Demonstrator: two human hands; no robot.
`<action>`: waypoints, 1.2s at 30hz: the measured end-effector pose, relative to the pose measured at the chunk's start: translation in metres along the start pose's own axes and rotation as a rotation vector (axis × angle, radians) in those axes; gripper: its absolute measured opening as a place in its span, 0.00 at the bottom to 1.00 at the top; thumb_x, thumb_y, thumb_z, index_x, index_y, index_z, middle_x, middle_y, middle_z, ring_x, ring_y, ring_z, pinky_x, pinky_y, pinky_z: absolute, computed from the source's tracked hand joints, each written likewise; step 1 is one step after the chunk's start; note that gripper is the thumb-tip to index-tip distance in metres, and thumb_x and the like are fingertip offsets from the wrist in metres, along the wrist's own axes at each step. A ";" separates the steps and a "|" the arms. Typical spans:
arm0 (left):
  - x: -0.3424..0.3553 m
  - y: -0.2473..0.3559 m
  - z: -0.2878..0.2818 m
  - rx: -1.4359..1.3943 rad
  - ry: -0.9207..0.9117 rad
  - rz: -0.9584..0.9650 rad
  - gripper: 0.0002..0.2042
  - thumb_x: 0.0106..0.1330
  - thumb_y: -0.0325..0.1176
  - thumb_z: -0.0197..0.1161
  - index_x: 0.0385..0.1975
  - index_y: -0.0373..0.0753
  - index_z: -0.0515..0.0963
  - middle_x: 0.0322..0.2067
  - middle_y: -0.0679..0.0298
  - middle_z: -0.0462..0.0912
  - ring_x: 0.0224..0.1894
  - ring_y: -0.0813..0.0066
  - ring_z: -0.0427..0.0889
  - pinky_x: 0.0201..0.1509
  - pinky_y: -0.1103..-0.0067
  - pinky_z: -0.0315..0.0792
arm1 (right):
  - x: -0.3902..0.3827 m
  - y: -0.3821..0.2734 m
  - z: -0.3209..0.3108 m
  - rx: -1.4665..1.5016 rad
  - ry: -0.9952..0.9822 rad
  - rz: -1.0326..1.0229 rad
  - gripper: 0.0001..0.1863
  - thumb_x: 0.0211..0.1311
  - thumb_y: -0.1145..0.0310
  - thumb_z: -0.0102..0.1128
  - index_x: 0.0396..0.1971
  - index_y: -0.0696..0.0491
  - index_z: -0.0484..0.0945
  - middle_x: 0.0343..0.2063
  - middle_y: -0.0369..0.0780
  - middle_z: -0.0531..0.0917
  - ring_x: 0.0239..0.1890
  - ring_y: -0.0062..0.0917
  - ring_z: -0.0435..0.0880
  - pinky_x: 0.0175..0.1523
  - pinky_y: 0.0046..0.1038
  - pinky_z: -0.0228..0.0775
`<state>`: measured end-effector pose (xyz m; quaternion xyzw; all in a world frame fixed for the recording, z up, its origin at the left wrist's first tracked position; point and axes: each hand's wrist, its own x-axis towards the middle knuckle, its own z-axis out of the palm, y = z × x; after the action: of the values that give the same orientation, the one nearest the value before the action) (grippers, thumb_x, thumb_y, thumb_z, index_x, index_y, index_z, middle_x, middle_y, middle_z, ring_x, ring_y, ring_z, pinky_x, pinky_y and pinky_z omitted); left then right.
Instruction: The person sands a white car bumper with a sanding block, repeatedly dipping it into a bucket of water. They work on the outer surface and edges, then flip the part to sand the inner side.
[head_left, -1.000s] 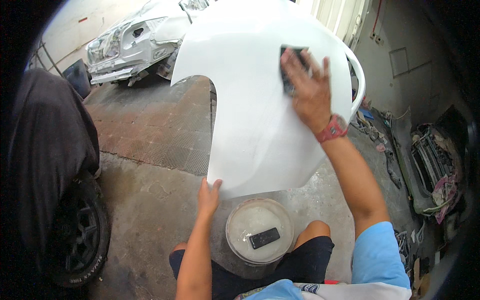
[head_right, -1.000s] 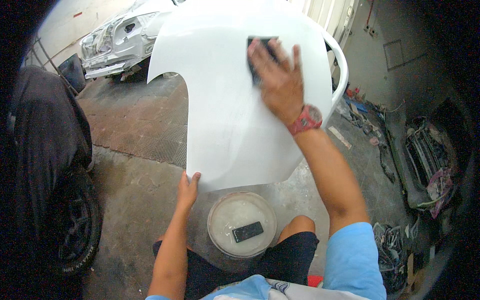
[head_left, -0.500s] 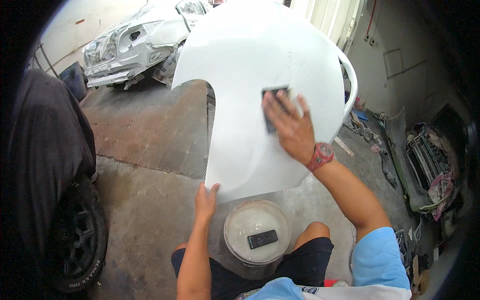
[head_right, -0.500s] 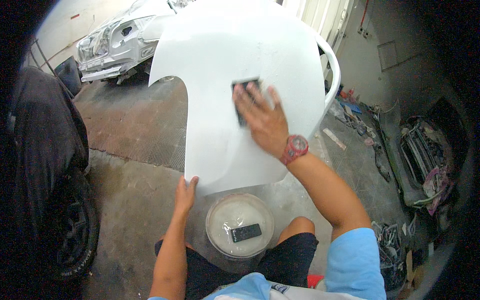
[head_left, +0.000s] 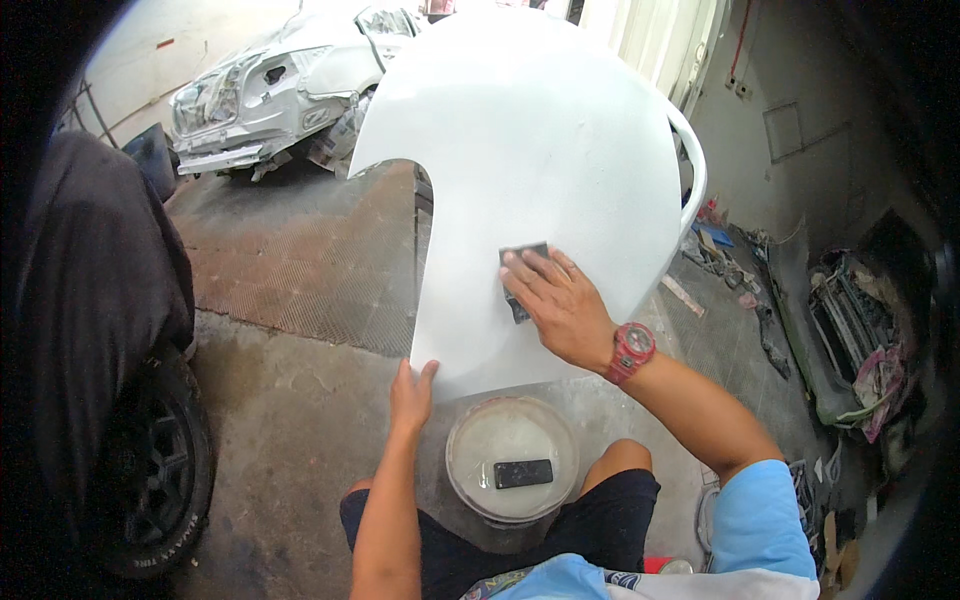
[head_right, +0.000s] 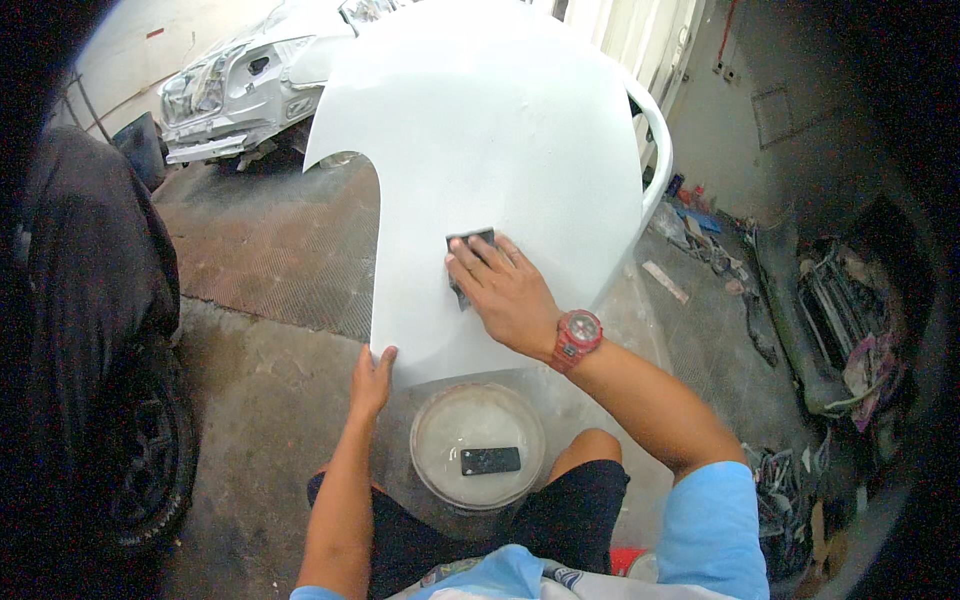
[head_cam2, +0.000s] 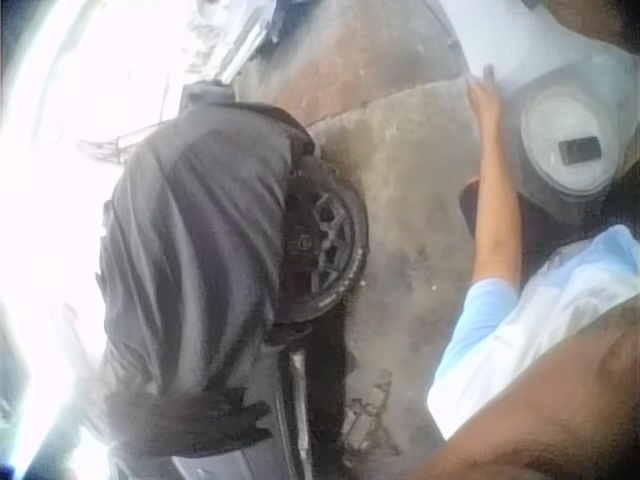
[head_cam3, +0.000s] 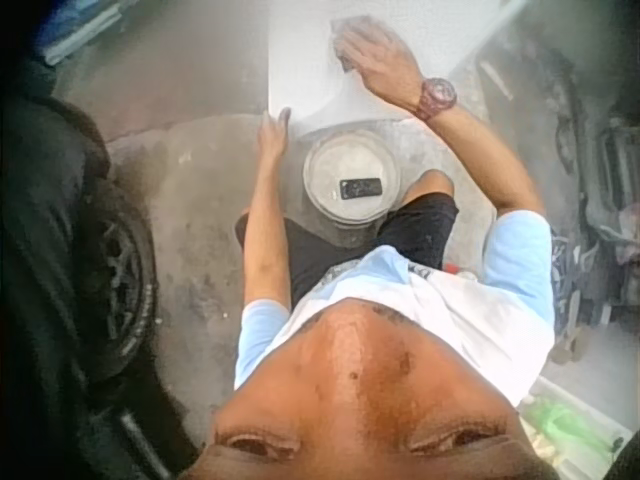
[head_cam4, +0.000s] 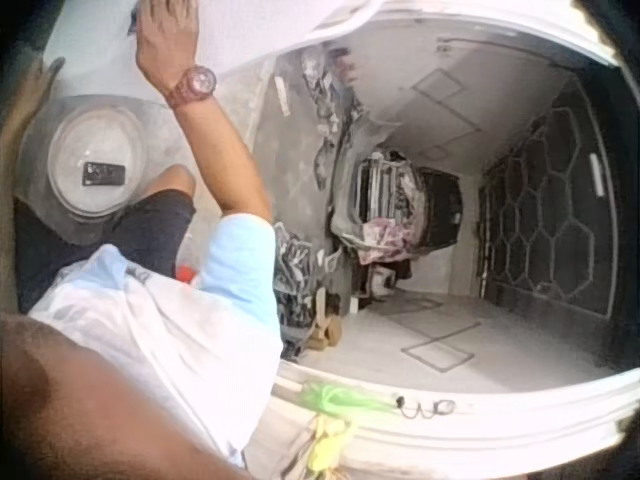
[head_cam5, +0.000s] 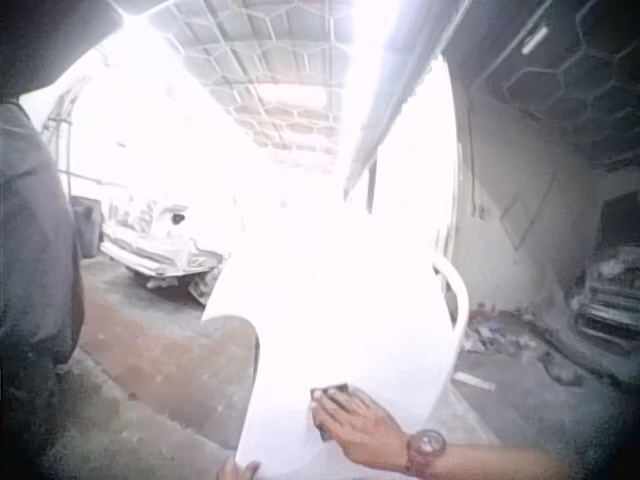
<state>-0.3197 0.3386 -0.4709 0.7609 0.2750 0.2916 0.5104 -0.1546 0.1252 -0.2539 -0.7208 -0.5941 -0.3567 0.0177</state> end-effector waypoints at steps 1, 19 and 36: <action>0.000 -0.001 0.000 0.006 -0.002 0.004 0.24 0.76 0.50 0.66 0.49 0.30 0.78 0.47 0.40 0.87 0.51 0.40 0.85 0.57 0.59 0.76 | -0.006 0.004 0.001 0.076 0.038 -0.029 0.30 0.59 0.78 0.55 0.65 0.54 0.78 0.57 0.44 0.85 0.62 0.37 0.83 0.66 0.43 0.76; -0.007 -0.003 0.003 -0.017 0.027 0.018 0.23 0.75 0.50 0.67 0.46 0.30 0.77 0.44 0.39 0.86 0.50 0.37 0.85 0.55 0.56 0.75 | 0.088 0.024 -0.037 0.003 0.361 0.469 0.11 0.61 0.67 0.75 0.28 0.52 0.78 0.22 0.44 0.78 0.30 0.43 0.81 0.40 0.41 0.72; -0.008 0.004 0.000 0.054 0.021 0.004 0.23 0.76 0.50 0.66 0.46 0.30 0.77 0.44 0.38 0.87 0.49 0.36 0.85 0.54 0.55 0.75 | 0.132 0.065 -0.066 0.206 0.612 0.663 0.22 0.64 0.57 0.77 0.24 0.58 0.76 0.19 0.50 0.78 0.21 0.45 0.73 0.31 0.39 0.69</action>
<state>-0.3246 0.3317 -0.4689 0.7719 0.2866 0.2930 0.4859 -0.1252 0.1879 -0.1084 -0.7280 -0.3312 -0.4673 0.3768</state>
